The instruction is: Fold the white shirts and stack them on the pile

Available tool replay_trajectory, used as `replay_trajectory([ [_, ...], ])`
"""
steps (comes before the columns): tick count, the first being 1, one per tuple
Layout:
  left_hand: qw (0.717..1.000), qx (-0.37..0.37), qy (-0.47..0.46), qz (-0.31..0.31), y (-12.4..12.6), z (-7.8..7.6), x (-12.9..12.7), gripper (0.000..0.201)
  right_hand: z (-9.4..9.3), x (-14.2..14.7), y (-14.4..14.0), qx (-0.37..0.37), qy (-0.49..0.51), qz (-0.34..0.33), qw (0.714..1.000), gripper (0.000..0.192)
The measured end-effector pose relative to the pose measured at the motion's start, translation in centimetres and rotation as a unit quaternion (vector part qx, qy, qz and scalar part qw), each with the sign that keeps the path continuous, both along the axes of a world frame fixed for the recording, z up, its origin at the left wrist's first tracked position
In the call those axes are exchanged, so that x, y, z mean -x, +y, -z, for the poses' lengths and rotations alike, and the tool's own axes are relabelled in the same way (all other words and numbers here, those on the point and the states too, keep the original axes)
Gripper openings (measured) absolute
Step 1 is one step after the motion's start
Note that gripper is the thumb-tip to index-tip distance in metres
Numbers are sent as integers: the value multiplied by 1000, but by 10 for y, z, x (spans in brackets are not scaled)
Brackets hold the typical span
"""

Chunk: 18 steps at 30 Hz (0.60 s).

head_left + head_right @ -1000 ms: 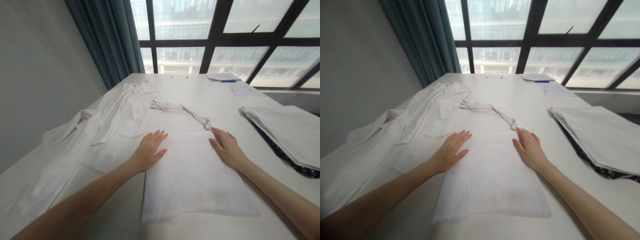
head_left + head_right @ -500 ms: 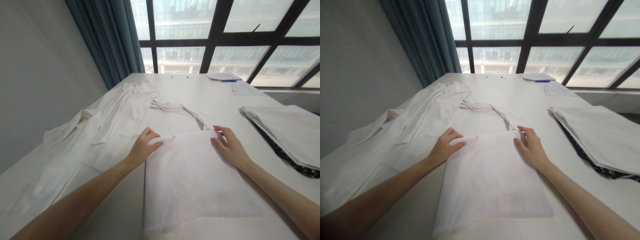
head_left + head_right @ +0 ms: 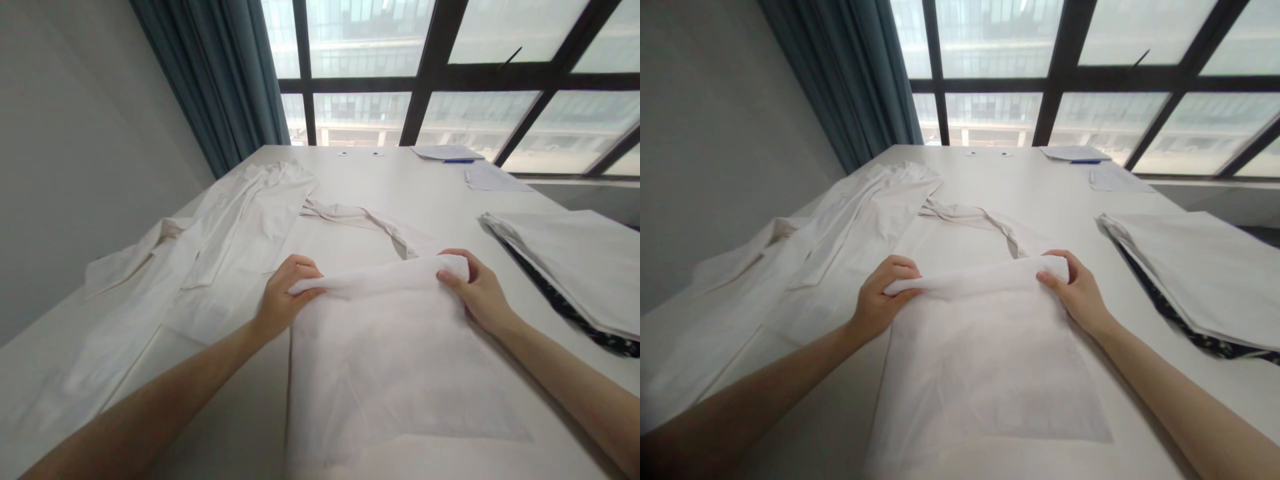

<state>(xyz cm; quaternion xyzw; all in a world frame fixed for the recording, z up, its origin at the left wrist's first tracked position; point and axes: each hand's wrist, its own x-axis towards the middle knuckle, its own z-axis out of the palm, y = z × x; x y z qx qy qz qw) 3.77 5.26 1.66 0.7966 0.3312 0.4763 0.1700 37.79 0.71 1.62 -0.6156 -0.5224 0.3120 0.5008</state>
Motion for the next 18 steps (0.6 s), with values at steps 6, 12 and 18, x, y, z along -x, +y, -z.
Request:
replay_trajectory([
  [6,976,197,-85,-23,9,1,0,28,3,2,1,-5,40,18,999,42],
  [12,939,301,-162,26,13,9,3,37,4,2,2,-7,53,22,998,38],
  [18,952,279,-128,4,14,6,2,38,1,1,1,31,100,-8,994,47],
])
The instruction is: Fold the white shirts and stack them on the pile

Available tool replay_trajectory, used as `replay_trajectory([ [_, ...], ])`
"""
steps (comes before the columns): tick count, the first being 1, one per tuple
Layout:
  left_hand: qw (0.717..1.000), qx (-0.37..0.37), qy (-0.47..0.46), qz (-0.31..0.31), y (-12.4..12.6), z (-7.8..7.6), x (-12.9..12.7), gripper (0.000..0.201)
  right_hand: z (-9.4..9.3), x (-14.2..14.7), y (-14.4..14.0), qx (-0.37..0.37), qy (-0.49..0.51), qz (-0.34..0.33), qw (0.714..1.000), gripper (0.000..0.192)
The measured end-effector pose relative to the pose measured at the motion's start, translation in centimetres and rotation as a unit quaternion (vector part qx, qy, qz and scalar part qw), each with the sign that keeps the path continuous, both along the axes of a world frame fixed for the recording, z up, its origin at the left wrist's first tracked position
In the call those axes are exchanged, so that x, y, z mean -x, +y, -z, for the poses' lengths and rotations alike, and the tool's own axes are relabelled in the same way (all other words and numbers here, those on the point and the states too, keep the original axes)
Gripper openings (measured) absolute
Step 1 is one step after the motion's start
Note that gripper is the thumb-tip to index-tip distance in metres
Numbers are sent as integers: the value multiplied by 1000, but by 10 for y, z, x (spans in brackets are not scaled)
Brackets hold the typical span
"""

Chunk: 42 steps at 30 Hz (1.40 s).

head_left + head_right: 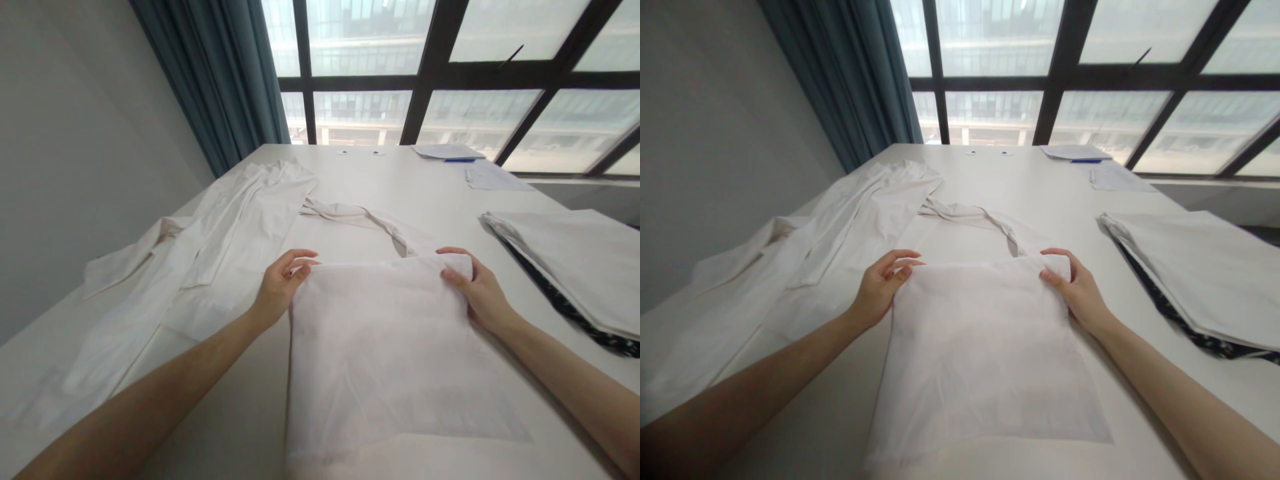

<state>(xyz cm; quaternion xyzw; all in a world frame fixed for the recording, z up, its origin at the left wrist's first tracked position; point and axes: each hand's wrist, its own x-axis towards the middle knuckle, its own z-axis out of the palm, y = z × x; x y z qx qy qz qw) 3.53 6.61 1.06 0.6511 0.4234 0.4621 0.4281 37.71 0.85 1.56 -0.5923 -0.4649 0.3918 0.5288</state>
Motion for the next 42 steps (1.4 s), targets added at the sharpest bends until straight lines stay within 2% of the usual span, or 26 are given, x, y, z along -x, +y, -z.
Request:
replay_trajectory([
  [4,1000,1,-1,10,1,0,0,38,1,-2,-1,24,6,-37,999,47],
  [9,998,27,-34,34,1,3,2,44,2,-1,-1,22,-6,-14,1000,38],
  [15,981,105,-125,103,-1,-1,2,55,-1,1,-1,10,36,18,999,36],
  [21,970,164,-148,104,-1,-1,2,57,0,-1,0,10,83,43,996,33],
  [33,980,144,-109,87,4,8,3,44,4,-3,0,-10,60,22,998,32],
  [42,993,75,-26,86,2,-2,1,63,3,-1,1,-23,37,35,998,32],
])
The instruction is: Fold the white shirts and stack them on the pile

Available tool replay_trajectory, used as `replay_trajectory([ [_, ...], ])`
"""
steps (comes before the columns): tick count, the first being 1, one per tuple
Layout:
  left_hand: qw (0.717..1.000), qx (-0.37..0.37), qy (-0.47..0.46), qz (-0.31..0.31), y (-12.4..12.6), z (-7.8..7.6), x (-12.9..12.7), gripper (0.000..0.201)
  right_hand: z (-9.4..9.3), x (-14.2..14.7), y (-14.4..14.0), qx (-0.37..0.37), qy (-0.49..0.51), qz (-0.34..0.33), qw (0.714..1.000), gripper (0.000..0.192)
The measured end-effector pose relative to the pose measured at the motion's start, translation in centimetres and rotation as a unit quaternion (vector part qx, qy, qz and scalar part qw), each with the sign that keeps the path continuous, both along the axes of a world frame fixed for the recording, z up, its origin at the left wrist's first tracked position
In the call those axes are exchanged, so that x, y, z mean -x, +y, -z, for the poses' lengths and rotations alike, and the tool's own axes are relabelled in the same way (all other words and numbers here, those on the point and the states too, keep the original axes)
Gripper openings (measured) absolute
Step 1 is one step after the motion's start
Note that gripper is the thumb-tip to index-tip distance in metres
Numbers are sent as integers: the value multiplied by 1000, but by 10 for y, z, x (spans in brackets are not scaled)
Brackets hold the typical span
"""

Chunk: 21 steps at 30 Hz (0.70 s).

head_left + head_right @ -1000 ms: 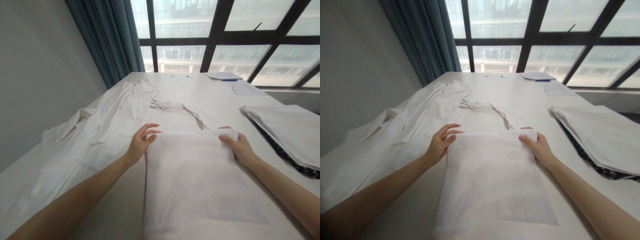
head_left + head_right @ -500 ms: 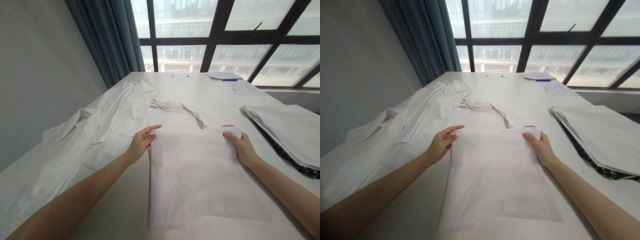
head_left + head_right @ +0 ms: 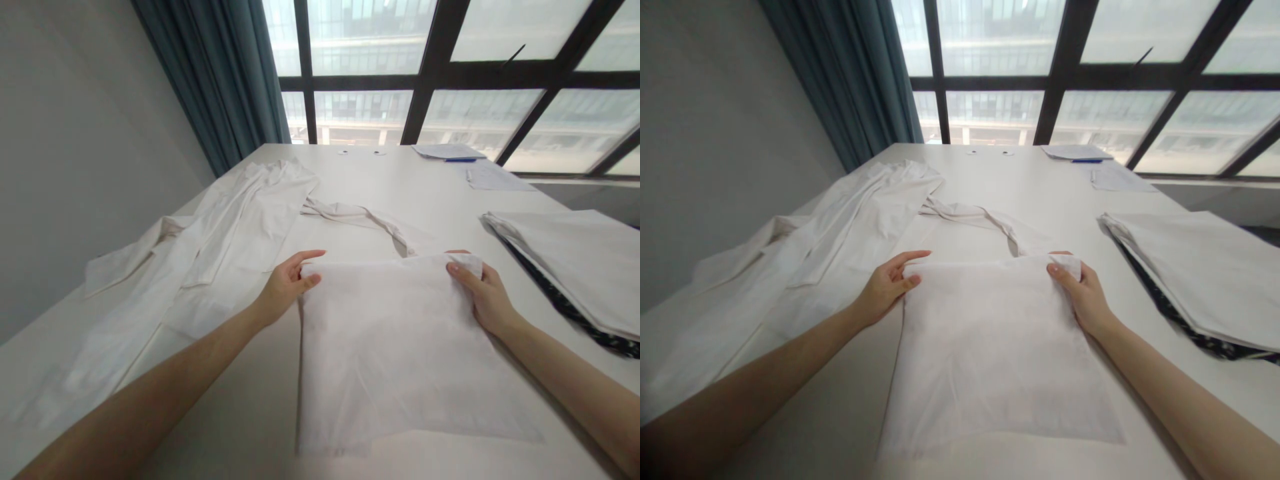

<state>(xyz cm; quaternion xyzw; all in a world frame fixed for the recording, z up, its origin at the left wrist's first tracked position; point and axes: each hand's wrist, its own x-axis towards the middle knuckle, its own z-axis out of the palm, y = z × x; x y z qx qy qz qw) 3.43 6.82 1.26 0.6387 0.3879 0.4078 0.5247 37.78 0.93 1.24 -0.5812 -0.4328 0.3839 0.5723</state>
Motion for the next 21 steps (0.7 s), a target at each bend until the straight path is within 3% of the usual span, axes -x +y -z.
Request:
replay_trajectory([
  [8,1000,12,27,4,0,3,0,67,2,-3,0,-6,-34,5,999,32],
  [12,999,0,36,-14,0,2,-1,61,1,-2,0,-19,-89,-3,996,39],
  [21,998,-6,46,-38,-3,-2,-4,40,-2,3,1,-9,-95,16,995,41],
])
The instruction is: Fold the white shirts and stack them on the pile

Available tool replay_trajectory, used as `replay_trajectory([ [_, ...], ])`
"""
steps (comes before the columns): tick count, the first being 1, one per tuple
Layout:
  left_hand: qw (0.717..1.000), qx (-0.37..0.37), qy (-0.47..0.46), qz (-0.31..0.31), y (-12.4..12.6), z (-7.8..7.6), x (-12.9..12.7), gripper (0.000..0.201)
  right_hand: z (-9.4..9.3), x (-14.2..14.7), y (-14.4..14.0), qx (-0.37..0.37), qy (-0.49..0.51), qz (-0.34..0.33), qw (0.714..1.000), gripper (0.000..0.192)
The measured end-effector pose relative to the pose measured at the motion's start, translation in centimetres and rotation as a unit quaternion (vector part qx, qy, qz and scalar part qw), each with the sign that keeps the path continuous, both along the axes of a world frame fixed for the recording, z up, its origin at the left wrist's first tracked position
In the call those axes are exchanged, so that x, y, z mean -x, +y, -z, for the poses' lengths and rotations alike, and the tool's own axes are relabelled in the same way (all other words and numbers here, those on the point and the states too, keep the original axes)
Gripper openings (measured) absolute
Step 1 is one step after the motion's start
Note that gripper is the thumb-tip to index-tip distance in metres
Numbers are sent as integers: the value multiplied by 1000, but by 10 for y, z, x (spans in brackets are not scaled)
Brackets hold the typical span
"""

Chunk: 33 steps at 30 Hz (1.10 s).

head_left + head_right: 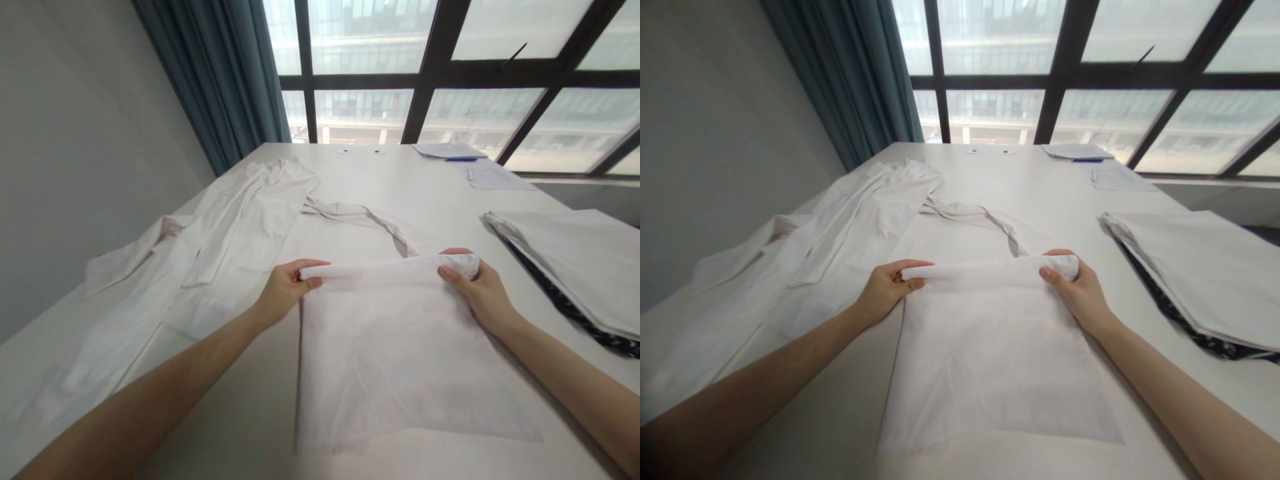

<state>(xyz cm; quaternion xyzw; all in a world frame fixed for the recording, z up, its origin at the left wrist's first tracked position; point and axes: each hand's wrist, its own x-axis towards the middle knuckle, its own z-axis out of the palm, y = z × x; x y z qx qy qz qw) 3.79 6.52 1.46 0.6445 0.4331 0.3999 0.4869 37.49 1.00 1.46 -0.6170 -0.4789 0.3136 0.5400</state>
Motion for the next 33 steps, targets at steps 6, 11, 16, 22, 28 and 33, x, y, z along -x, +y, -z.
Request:
replay_trajectory([
  [6,1000,-8,-6,-4,2,1,0,37,0,0,1,-1,30,-5,1000,39],
  [11,999,-39,13,-10,2,2,0,33,6,-3,2,-8,28,-13,999,36],
  [16,972,-217,90,-12,-10,4,1,23,8,-7,3,-120,-126,-11,985,37],
  [22,878,-467,68,85,-23,3,1,41,-6,7,-8,-270,-452,-65,848,38],
  [28,874,-472,54,100,-25,3,1,33,-8,17,-13,-235,-592,-108,763,40],
  [33,933,-345,103,25,-17,5,-2,25,-9,12,-14,-246,-623,-60,740,20],
])
